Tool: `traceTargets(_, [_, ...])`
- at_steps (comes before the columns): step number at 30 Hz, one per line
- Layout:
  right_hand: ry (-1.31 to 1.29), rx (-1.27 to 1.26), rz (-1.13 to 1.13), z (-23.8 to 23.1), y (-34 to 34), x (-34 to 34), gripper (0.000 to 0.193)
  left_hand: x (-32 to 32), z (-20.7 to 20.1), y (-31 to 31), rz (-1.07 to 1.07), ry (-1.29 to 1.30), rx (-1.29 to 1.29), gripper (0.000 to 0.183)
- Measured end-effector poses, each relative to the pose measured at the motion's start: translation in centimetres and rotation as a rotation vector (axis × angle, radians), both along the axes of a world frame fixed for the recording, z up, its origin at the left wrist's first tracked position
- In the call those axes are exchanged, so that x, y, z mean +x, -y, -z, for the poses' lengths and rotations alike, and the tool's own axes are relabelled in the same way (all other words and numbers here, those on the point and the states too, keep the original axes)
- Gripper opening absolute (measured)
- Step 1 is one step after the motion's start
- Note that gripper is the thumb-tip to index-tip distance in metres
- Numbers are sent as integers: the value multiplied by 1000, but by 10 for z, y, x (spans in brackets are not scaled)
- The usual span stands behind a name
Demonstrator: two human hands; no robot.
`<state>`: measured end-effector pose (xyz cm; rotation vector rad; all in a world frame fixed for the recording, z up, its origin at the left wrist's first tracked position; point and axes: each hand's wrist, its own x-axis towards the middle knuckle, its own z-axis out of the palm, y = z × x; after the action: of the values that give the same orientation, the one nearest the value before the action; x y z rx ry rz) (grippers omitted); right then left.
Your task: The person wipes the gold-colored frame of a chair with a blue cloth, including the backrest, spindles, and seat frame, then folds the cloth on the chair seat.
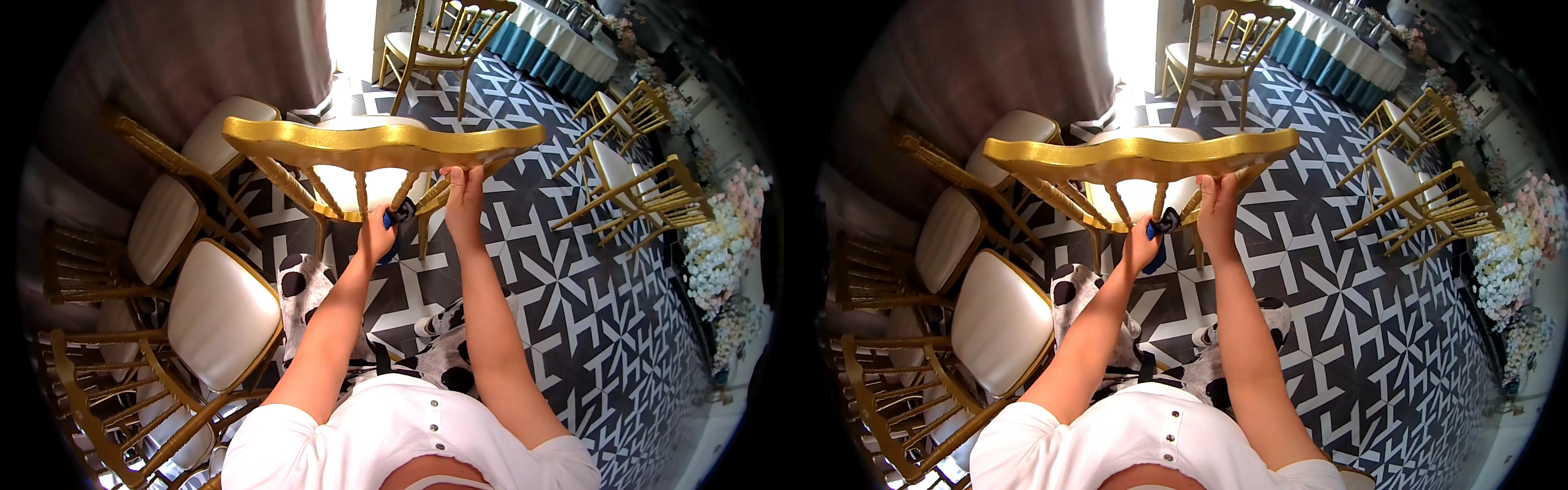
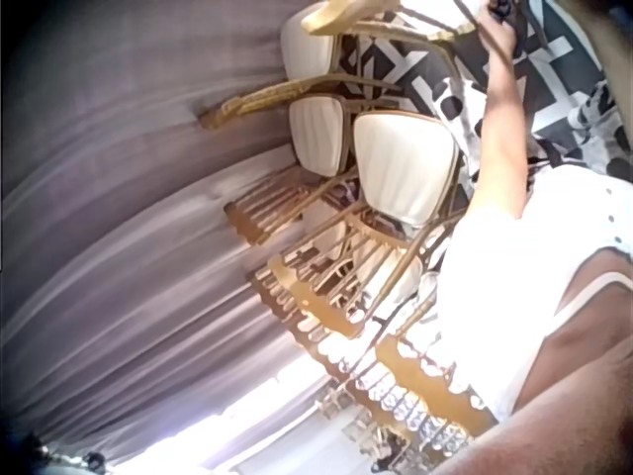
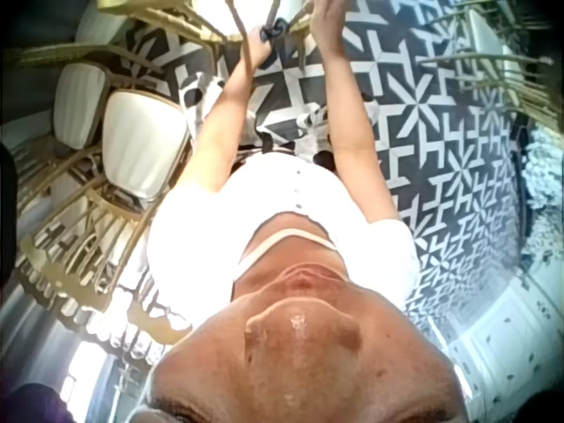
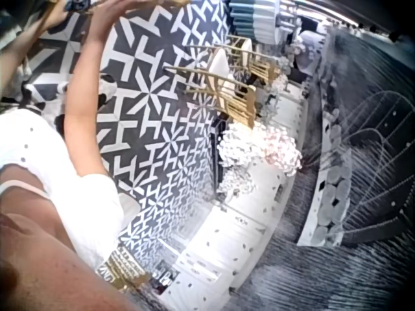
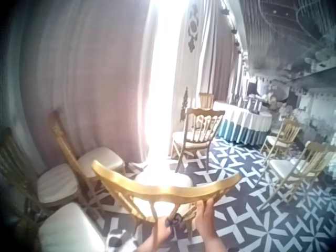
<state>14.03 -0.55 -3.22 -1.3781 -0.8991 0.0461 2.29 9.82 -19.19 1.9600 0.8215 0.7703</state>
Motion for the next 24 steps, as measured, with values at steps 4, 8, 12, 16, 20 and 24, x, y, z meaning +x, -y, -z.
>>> traceTargets(4, [1,-19,3,0,0,1,20,-1,3,7,-31,50,-11,40])
traceTargets(8, [5,-30,5,4,2,5,20,-4,-12,22,-83,65,-22,43])
traceTargets(12, [-13,-33,-3,4,2,6,19,-5,-22,38,-219,115,-141,46])
traceTargets(16, [-59,-40,24,-4,9,-5,25,-15,-36,56,-255,239,-242,40])
traceTargets(20, [9,-95,222,18,34,-33,39,-20,-64,65,-97,410,-456,34])
traceTargets(24, [8,-325,91,28,78,-63,40,-22,-96,69,46,436,-564,34])
